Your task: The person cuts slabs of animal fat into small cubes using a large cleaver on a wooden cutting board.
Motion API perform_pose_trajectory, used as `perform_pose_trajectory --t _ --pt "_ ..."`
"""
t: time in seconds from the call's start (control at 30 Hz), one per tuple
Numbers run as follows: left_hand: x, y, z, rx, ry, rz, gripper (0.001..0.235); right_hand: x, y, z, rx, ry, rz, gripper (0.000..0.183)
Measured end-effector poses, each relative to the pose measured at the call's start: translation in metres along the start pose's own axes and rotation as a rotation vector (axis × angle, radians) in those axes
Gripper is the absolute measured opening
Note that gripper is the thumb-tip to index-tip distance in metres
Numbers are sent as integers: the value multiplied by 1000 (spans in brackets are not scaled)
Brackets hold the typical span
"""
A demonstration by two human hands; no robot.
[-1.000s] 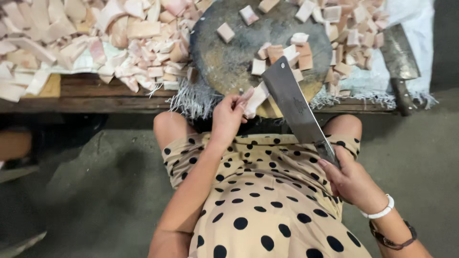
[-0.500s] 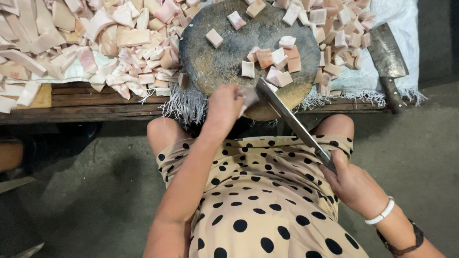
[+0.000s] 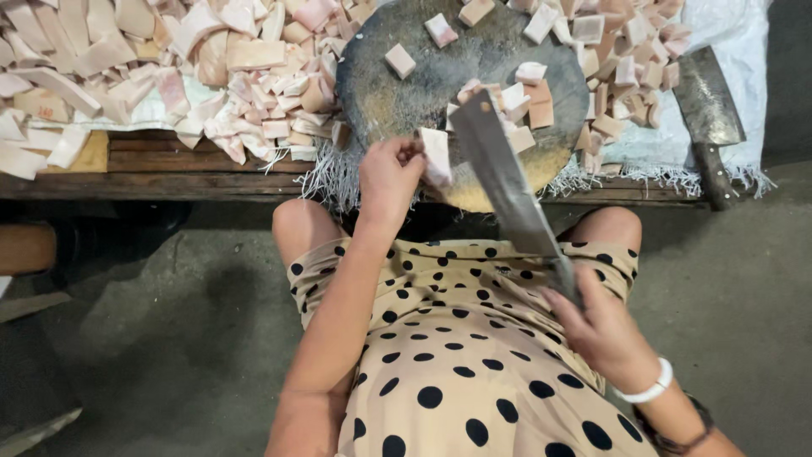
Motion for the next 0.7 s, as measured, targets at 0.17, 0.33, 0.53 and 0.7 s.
perform_pose_trajectory --t 0.17,0.33,0.53,0.7 --pt "-17 7 -9 13 13 -210 24 -11 -5 29 -106 -9 106 21" --pt "-22 9 -12 69 13 -87 23 -22 -8 35 -106 189 -9 25" --pt "-8 9 -1 107 -233 114 18 -25 -20 39 -98 359 -170 31" --pt "0 5 1 95 -260 80 26 -22 -23 40 -109 358 -208 33"
Point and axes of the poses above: each hand's wrist, its own y-axis away from the middle knuckle, its own z-axis out of the palm, x = y × z, the point moved 6 cm from there along -y, towards the middle knuckle, and after that the axes turned 2 degrees about x, right-handed, at the moved point
